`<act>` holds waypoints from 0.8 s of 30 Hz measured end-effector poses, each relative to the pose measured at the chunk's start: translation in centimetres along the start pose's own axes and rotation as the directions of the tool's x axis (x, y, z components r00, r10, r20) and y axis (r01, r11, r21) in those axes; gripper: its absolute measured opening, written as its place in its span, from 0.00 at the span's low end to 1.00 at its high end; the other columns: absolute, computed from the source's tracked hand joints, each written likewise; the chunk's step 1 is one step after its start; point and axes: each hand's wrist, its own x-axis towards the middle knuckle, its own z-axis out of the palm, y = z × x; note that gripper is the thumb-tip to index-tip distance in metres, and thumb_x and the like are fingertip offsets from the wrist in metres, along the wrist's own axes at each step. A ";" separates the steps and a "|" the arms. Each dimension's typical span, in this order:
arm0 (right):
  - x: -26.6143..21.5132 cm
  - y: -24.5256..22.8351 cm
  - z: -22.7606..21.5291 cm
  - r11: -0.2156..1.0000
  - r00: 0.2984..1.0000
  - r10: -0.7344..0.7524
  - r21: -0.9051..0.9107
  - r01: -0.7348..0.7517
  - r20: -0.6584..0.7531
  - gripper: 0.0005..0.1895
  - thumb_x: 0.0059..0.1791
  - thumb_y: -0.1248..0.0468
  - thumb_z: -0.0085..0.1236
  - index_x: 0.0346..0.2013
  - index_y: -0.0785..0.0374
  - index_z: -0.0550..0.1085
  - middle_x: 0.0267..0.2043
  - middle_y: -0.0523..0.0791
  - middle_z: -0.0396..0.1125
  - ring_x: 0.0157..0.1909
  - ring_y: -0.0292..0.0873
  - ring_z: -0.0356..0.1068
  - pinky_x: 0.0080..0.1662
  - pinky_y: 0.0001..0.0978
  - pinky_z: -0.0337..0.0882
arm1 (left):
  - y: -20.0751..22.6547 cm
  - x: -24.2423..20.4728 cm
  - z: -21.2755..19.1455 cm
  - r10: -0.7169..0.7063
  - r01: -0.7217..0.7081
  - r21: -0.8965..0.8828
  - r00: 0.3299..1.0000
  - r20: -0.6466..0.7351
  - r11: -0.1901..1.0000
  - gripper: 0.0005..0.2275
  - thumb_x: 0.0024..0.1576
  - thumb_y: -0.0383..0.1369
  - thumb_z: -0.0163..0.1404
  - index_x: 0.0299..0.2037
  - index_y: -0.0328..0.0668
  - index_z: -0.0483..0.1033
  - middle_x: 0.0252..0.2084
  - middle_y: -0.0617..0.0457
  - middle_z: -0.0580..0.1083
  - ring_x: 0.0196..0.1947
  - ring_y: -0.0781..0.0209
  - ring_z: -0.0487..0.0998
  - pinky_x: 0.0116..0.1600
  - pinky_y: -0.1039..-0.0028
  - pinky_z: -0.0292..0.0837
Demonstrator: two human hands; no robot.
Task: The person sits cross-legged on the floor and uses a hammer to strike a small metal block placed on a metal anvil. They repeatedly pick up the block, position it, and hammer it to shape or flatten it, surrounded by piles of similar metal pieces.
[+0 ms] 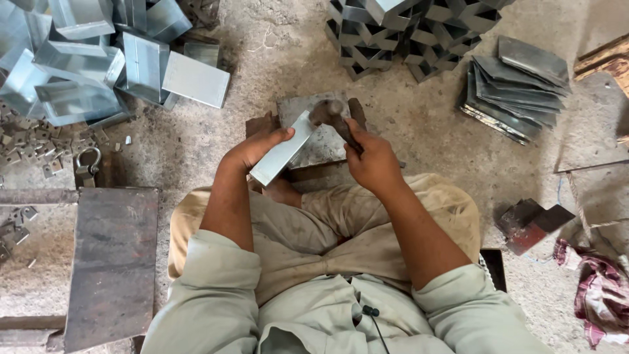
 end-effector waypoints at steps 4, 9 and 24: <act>-1.4 3.1 0.5 0.980 0.994 -0.041 0.188 0.060 -0.104 0.25 0.51 0.72 0.59 0.64 0.68 0.68 0.50 0.54 0.70 0.46 0.50 0.72 0.44 0.35 0.70 | 3.9 -2.2 0.7 0.010 0.025 0.352 0.995 -0.098 0.936 0.57 0.45 0.60 0.56 0.77 0.36 0.37 0.67 0.34 0.64 0.67 0.41 0.65 0.70 0.59 0.60; -2.2 9.1 0.9 0.532 0.746 0.635 0.586 -0.611 0.202 0.20 0.51 0.72 0.56 0.58 0.63 0.73 0.25 0.42 0.62 0.20 0.34 0.57 0.24 0.29 0.57 | 8.6 -3.1 3.3 -0.051 0.166 0.690 0.982 -0.184 0.705 0.58 0.40 0.62 0.55 0.79 0.48 0.39 0.73 0.38 0.58 0.74 0.37 0.56 0.75 0.45 0.46; -1.4 11.6 1.2 0.231 0.585 0.760 0.725 -0.649 0.282 0.08 0.51 0.70 0.56 0.45 0.63 0.71 0.23 0.41 0.61 0.17 0.34 0.58 0.20 0.30 0.57 | 6.9 0.0 9.1 0.055 0.101 0.757 0.982 -0.178 0.646 0.43 0.51 0.45 0.51 0.78 0.53 0.42 0.79 0.33 0.33 0.77 0.28 0.29 0.69 0.27 0.22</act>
